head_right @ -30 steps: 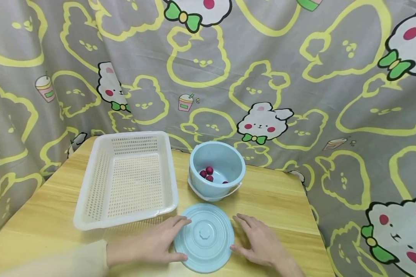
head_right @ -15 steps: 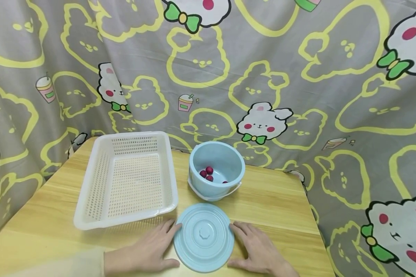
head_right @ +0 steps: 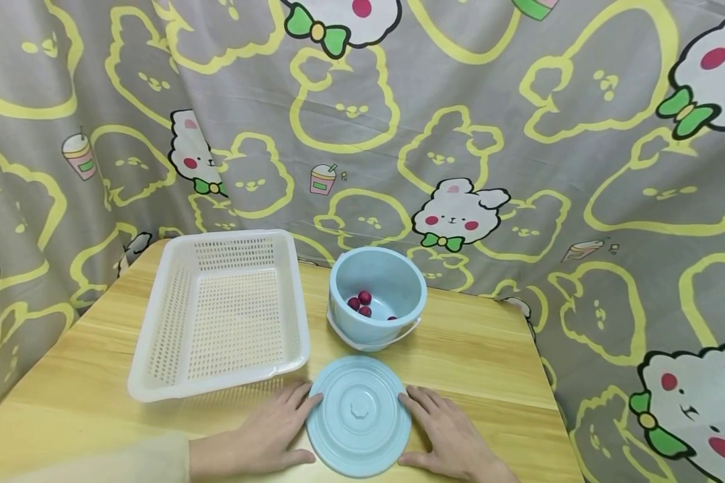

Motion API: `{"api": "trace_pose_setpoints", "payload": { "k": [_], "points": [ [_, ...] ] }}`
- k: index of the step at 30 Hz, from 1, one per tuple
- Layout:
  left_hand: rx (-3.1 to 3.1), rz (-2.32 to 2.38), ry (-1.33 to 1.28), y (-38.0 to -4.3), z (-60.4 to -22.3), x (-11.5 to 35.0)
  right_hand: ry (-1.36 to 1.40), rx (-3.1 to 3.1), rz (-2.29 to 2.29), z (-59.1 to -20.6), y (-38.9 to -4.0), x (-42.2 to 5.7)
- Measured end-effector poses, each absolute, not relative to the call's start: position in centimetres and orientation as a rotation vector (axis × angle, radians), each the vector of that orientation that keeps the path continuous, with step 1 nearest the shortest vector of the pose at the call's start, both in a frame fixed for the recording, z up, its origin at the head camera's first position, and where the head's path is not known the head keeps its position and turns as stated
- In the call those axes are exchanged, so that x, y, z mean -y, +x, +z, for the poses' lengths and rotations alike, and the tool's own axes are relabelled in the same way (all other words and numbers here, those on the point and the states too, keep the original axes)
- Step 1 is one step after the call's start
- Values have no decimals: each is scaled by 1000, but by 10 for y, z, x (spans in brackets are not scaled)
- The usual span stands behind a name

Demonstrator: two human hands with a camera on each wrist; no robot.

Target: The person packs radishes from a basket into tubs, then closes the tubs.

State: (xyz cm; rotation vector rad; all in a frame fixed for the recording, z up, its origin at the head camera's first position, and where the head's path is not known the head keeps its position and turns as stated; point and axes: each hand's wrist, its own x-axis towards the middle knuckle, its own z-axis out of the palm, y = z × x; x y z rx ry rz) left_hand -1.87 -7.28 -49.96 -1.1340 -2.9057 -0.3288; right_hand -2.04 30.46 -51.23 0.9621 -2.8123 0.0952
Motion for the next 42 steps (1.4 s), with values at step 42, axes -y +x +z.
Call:
{"api": "trace_pose_setpoints", "payload": {
  "k": [42],
  "points": [
    [2408,-573,-1101,-10,-501,69,853,2640,1021,-485,20,-317]
  ]
}}
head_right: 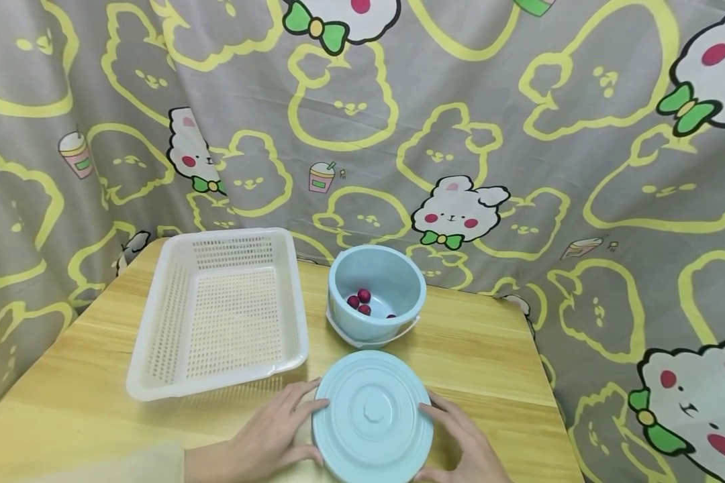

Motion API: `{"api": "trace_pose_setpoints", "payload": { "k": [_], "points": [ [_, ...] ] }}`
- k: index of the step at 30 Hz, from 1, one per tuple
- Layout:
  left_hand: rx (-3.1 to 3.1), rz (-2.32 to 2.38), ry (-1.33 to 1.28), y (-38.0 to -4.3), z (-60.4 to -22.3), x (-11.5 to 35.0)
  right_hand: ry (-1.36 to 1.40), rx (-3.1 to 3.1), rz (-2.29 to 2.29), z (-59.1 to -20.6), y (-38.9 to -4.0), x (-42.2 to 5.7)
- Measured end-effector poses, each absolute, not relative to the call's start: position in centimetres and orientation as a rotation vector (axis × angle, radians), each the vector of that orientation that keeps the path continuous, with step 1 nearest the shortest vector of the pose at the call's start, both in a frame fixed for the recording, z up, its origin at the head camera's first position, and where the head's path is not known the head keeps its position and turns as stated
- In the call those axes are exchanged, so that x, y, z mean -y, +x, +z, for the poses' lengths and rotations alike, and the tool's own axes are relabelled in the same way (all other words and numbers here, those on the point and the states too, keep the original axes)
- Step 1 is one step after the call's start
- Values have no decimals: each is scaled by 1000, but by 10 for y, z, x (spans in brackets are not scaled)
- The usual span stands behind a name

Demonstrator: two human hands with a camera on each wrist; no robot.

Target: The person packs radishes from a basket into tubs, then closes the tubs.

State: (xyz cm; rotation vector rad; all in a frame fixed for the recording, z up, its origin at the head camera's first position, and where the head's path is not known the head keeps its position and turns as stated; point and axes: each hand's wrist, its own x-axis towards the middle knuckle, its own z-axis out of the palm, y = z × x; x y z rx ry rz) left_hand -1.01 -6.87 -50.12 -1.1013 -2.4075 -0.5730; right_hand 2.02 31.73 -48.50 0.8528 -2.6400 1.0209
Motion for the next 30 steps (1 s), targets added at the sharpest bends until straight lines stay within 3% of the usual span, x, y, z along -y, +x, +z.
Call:
{"api": "trace_pose_setpoints", "payload": {
  "k": [14,30],
  "points": [
    [2182,-657,-1162,-21,-453,71,857,2579,962,-438,23,-314],
    [2294,-642,-1168,-55,-407,83,866,2516,882,-402,-13,-305]
  ]
}}
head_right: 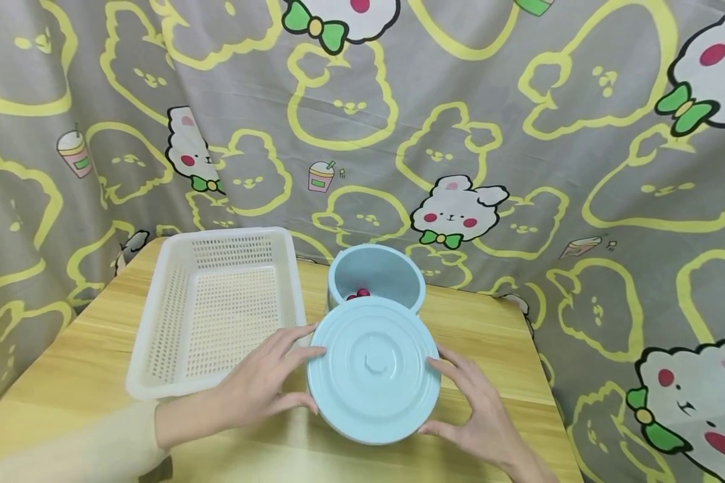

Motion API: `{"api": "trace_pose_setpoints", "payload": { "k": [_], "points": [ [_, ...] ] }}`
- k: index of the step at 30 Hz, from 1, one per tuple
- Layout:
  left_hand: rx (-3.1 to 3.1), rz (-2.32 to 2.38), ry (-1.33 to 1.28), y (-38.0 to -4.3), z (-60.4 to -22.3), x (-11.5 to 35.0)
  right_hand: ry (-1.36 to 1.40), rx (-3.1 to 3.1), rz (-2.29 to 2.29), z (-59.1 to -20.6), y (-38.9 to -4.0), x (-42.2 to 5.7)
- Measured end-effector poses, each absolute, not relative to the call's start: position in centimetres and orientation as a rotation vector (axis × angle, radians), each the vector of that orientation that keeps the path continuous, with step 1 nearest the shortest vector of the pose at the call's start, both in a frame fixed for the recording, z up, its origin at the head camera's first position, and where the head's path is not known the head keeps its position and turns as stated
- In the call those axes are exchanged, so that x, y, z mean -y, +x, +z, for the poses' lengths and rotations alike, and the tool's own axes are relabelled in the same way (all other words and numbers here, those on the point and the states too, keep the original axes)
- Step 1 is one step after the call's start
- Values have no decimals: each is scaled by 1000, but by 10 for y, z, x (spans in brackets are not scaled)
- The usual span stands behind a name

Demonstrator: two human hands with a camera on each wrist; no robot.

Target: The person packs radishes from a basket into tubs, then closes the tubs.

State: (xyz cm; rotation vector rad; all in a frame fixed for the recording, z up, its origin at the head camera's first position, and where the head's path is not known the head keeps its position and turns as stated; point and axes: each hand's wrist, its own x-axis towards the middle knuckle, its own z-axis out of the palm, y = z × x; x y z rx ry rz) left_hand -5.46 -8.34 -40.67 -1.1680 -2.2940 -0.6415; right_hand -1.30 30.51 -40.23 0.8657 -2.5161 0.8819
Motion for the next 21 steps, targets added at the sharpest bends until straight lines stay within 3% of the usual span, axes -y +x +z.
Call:
{"api": "trace_pose_setpoints", "payload": {
  "k": [21],
  "points": [
    [2394,-638,-1158,-123,-381,90,835,2509,807,-383,-87,-298]
  ]
}}
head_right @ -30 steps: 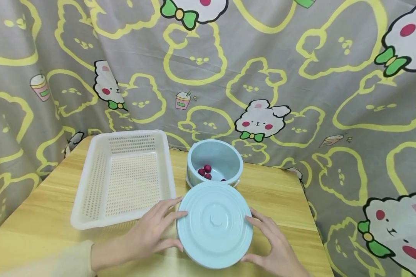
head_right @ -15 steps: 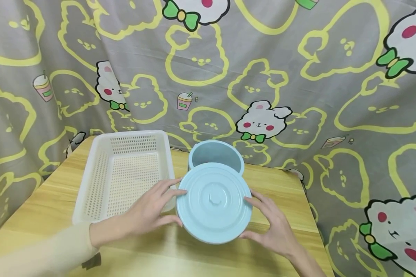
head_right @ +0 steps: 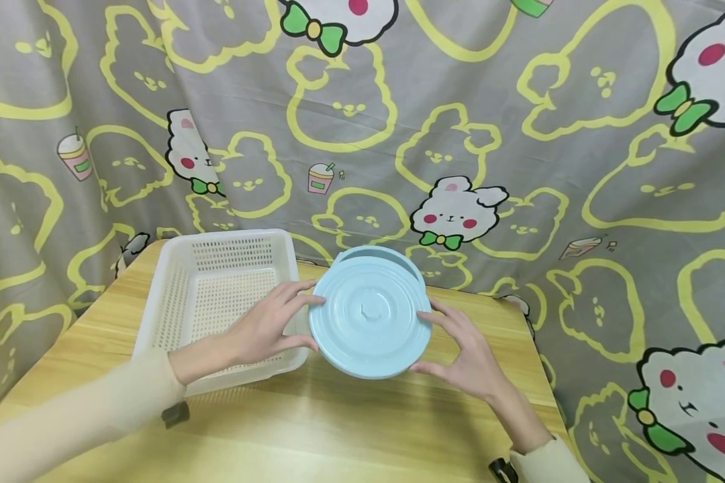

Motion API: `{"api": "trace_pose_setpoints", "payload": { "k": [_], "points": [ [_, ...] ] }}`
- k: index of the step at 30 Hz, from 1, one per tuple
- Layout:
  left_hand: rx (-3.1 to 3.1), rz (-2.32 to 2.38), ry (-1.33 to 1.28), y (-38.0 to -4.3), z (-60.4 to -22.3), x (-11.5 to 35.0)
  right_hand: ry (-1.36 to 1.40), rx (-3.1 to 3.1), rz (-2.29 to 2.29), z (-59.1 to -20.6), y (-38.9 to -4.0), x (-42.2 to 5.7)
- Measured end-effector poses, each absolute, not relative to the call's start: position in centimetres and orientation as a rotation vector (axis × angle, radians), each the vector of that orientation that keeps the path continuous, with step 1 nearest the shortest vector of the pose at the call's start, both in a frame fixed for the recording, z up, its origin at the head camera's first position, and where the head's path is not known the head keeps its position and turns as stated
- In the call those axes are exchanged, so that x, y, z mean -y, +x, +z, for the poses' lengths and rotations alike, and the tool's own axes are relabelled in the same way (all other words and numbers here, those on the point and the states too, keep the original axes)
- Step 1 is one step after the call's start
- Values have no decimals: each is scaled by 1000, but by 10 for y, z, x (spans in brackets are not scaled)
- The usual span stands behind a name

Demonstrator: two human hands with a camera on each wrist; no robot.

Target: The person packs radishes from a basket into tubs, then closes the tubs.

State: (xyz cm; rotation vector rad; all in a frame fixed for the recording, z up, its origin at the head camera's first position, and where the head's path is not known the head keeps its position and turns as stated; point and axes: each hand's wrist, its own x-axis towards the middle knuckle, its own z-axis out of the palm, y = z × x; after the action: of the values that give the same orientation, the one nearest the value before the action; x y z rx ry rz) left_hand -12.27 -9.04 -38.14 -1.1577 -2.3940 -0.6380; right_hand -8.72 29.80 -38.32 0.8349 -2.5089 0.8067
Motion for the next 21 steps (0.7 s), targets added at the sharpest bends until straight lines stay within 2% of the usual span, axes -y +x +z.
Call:
{"api": "trace_pose_setpoints", "payload": {
  "k": [21],
  "points": [
    [2624,-706,-1171,-167,-373,89,676,2652,907,-390,-126,-293]
  ]
}}
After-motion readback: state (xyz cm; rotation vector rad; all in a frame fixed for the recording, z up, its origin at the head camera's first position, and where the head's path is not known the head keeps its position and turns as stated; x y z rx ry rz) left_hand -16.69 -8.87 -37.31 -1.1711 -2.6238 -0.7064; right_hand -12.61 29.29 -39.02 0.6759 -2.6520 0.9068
